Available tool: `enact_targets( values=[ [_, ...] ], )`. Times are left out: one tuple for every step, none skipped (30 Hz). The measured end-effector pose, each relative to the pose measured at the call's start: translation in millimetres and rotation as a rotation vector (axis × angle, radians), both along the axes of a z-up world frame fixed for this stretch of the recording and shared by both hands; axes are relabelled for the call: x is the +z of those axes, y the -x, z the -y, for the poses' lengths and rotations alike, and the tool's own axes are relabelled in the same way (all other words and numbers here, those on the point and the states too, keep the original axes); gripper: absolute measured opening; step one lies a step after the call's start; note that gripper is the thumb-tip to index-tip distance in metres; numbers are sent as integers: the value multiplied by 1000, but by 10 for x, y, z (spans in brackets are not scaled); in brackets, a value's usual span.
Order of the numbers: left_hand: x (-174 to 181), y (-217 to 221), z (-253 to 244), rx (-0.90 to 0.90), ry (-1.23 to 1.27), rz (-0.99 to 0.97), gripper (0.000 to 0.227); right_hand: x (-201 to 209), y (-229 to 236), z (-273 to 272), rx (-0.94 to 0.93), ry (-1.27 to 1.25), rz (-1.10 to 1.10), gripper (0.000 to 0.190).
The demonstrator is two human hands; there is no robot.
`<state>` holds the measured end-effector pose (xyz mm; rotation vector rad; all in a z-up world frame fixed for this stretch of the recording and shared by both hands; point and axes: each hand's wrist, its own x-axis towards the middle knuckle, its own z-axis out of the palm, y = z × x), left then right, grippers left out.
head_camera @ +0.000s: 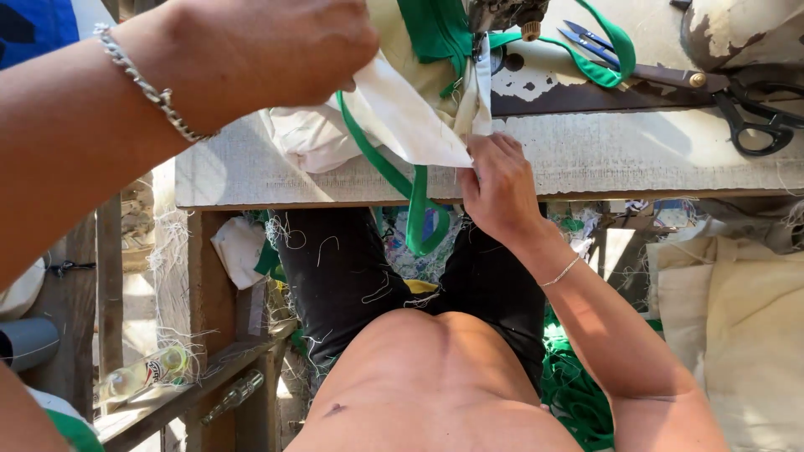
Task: Sewing and finishing a canvas bag with green straps using an industrial sewing machine and thread snips.
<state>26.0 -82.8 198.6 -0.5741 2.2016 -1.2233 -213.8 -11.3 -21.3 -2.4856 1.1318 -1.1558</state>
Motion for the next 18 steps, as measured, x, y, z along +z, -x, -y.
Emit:
enact_targets(
  values=[
    [191, 107, -109, 154, -286, 93, 42, -19, 11, 3, -21, -55, 49, 42],
    [251, 172, -257, 159, -285, 91, 42, 31, 7, -7, -16, -54, 47, 42],
    [307, 243, -400, 166, -524, 47, 21, 78, 5, -27, 31, 17, 75, 40],
    [361, 314, -540, 171, -762, 0, 18, 121, 2, -44, 79, 87, 104, 37],
    [380, 391, -673, 172, -765, -4, 18, 179, 13, -103, 81, 84, 101, 37],
    [402, 465, -808, 270, -987, 76, 22, 239, 19, -164, 126, 107, 80, 33],
    [438, 527, -958, 378, -1209, 150, 31, 302, 0, -210, 182, 133, 64, 30],
    [322, 475, -1006, 391, -1210, 144, 31, 287, 26, -229, 196, 133, 67, 30],
    [206, 421, -1056, 337, -1271, 32, 33, 276, 54, -249, 218, 104, 67, 35],
    [88, 370, -1108, 282, -1326, -84, 39, 264, 85, -268, 240, 75, 67, 41],
    [75, 326, -1075, 280, -1326, -92, 39, 230, 102, -260, 244, 75, 60, 41],
    [60, 289, -1042, 300, -1226, -133, 40, 196, 125, -252, 229, 60, 85, 37],
    [46, 255, -1002, 312, -1126, -171, 43, 165, 154, -249, 208, 45, 109, 42],
    [39, 176, -906, 306, -1126, -176, 43, 142, 184, -273, 206, 46, 101, 42],
    [43, 87, -807, 241, -843, -183, 47, 117, 192, -281, 160, 48, 103, 38],
    [50, -5, -708, 174, -563, -191, 54, 94, 197, -290, 115, 49, 104, 38],
    [67, -95, -676, 181, -560, -191, 54, 88, 179, -281, 121, 50, 107, 38],
    [83, -187, -646, 112, -433, -286, 57, 82, 160, -274, 108, 74, 113, 36]
  ],
)
